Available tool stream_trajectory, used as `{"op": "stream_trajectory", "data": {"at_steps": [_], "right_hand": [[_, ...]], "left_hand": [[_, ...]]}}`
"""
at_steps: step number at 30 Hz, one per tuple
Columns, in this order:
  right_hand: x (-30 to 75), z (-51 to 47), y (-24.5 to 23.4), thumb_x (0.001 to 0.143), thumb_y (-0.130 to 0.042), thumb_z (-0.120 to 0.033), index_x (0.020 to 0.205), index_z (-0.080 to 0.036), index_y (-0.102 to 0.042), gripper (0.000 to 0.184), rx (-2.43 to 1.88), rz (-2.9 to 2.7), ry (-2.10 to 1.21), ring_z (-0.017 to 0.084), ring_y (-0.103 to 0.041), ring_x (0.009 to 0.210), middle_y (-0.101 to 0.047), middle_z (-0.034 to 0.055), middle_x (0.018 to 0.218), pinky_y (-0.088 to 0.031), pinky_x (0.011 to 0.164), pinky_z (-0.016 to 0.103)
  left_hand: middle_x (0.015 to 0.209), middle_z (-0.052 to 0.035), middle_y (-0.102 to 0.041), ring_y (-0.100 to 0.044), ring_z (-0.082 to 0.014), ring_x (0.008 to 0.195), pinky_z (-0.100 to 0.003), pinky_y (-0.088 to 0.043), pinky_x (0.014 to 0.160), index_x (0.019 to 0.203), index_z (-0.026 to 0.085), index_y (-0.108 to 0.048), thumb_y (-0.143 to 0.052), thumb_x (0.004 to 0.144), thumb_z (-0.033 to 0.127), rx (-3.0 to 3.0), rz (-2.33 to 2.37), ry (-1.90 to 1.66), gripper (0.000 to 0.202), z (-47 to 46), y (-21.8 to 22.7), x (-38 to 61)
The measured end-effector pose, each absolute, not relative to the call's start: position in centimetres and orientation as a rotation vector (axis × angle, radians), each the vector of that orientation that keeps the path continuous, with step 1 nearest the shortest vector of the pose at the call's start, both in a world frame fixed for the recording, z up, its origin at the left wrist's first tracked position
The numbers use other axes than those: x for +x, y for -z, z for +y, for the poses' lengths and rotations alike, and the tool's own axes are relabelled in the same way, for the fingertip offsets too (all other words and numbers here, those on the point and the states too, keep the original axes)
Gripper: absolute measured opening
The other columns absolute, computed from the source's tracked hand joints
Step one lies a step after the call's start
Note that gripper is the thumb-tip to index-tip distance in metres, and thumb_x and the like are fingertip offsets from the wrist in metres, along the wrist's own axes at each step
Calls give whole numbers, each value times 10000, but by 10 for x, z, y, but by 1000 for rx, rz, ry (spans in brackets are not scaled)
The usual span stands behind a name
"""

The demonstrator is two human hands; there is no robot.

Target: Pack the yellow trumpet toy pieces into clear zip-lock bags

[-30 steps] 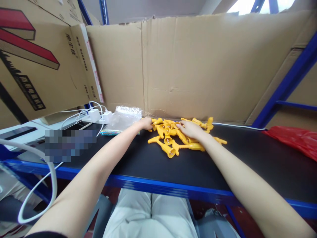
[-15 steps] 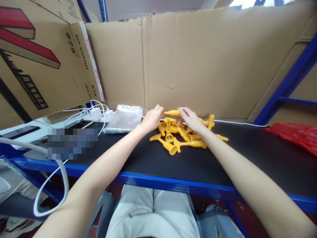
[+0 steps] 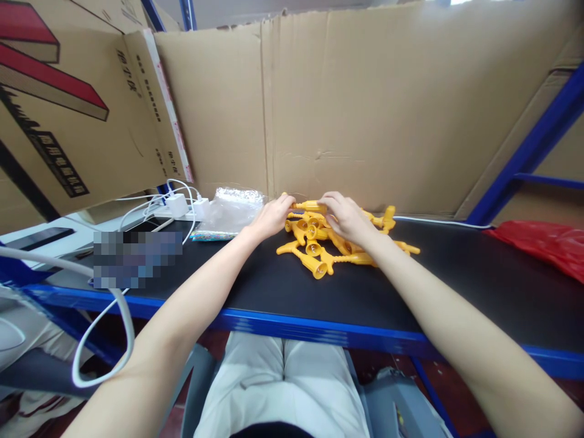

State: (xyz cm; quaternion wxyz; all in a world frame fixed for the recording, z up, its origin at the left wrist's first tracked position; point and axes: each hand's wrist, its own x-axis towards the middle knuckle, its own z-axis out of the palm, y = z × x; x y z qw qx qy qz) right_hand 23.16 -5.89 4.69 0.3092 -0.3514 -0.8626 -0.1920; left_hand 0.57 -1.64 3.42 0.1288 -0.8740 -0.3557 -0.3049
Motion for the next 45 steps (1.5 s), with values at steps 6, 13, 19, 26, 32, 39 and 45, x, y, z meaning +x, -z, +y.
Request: {"op": "stream_trajectory", "data": {"at_steps": [6,13,19,26,32,39,45], "right_hand": [[227,-60,-40,904,-336,-403,1173,-174,-469,378,-1235,-2185,282,231,-573,874,-614,112,996,-411,792,357],[230,-55,-40,860,-430,-300,1118,-184,-489,289,-1103,-2201,492,233,-550,952,-593,110,1097,-342,846,375],[231,-60,-46,863,-399,-235,1120,-172,-483,278,-1032,-2187,641,239,-502,1043,-551,133,1148,-320,854,369],[232,-55,-39,908,-330,-375,1219,-178,-447,387,-1185,-2206,427,234,-552,944,-601,123,1075,-337,873,394],[234,-57,-45,885,-376,-230,1180,-188,-459,310,-996,-2235,573,226,-505,1055,-540,127,1168,-348,840,365],[232,-57,-43,887,-407,-331,1150,-172,-470,314,-1030,-2186,579,230,-525,1040,-579,124,1115,-292,932,412],[234,-52,-39,916,-321,-333,1175,-181,-471,336,-1099,-2225,429,223,-540,1009,-588,113,1110,-344,905,394]], "left_hand": [[1084,-85,-543,-573,-199,968,-319,-444,800,1086,193,-474,-370,900,160,-2524,-1054,789,215,-21,-34,6],[1075,-76,-540,-584,-196,921,-298,-447,736,1089,208,-476,-380,901,184,-2493,-1137,754,213,-25,-35,7],[1089,-83,-542,-588,-200,901,-295,-445,698,1115,204,-463,-365,898,165,-2458,-1132,761,241,-28,-35,10],[1082,-83,-545,-592,-195,887,-292,-447,696,1096,204,-481,-373,900,186,-2497,-1147,710,225,-23,-31,7],[1083,-79,-539,-590,-194,914,-295,-448,721,1117,208,-471,-370,893,171,-2511,-1163,745,249,-22,-32,9],[1081,-76,-547,-594,-192,894,-285,-444,696,1111,205,-485,-379,892,179,-2500,-1140,713,244,-21,-30,8],[1078,-74,-543,-593,-187,900,-280,-445,700,1111,215,-493,-387,899,201,-2509,-1185,672,237,-21,-29,7]]}}
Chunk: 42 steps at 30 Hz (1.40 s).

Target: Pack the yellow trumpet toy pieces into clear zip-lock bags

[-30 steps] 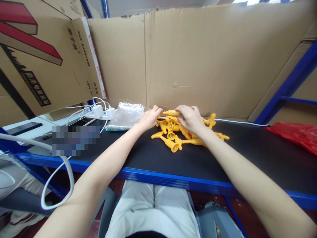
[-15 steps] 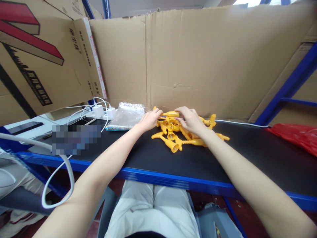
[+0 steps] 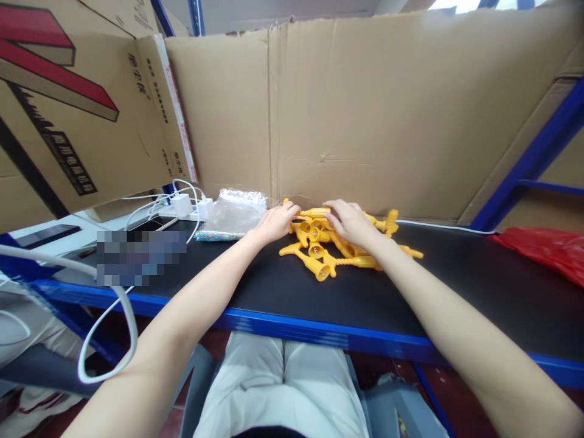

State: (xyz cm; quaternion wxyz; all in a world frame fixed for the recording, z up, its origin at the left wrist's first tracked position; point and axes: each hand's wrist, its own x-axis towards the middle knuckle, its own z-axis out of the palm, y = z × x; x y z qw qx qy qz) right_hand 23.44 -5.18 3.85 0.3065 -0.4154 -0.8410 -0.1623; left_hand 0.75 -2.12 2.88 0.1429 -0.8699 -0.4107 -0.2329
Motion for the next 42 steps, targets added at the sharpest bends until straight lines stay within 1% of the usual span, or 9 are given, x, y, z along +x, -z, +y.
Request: {"op": "stream_trajectory", "data": {"at_steps": [3,7,14,20,27,33,36,39,42], "right_hand": [[235,-53,-41,884,-393,-280,1192,-182,-452,329,-1031,-2259,473,234,-515,1043,-542,125,1160,-371,869,382],[234,-57,-44,852,-425,-214,1190,-180,-456,341,-1032,-2252,577,249,-484,1079,-499,131,1189,-371,864,391],[232,-57,-41,859,-458,-319,1072,-181,-541,268,-1110,-2297,585,243,-511,1006,-570,115,1079,-359,859,381],[234,-54,-37,862,-459,-314,1085,-163,-565,289,-1243,-2351,591,239,-520,995,-613,105,1036,-321,871,375],[239,-51,-36,846,-460,-304,1014,-152,-610,272,-1327,-2312,707,240,-498,954,-582,111,997,-316,825,369],[243,-49,-38,833,-471,-343,963,-155,-626,276,-1344,-2098,758,251,-475,926,-544,124,1001,-330,765,359],[244,-48,-38,833,-469,-326,983,-164,-625,271,-1351,-2038,784,249,-474,913,-545,118,970,-321,753,351],[246,-47,-37,827,-471,-283,1042,-176,-610,278,-1383,-2031,793,242,-476,904,-560,109,956,-303,757,348],[247,-46,-33,821,-455,-244,1088,-181,-595,307,-1434,-2041,791,246,-478,928,-584,111,982,-282,772,351]], "left_hand": [[1077,-72,-543,-592,-188,904,-279,-446,700,1109,213,-495,-381,900,200,-2509,-1188,675,238,-20,-28,7],[1082,-70,-548,-591,-188,898,-280,-444,692,1115,211,-492,-366,908,213,-2498,-1174,695,243,-19,-28,7],[1074,-70,-556,-591,-189,883,-283,-441,671,1103,213,-502,-369,901,213,-2510,-1177,635,242,-23,-27,8],[1061,-60,-570,-584,-187,914,-282,-446,716,1069,209,-520,-396,879,195,-2553,-1136,640,228,-22,-27,8],[1004,-49,-579,-584,-183,872,-276,-444,705,1040,209,-552,-455,858,222,-2513,-1179,723,206,-14,-26,-1],[1126,-73,-533,-584,-175,839,-266,-436,675,967,211,-651,-519,844,328,-2303,-1335,960,215,-8,-36,-16],[1031,-82,-589,-588,-197,856,-280,-435,703,1022,216,-653,-511,850,330,-2147,-1508,1082,251,0,-40,-27],[910,-65,-657,-602,-207,862,-287,-435,747,1044,207,-643,-493,853,285,-2098,-1651,1117,256,10,-36,-38],[966,-61,-676,-613,-212,888,-294,-444,769,1059,207,-635,-478,841,232,-2125,-1705,1099,270,20,-25,-48]]}}
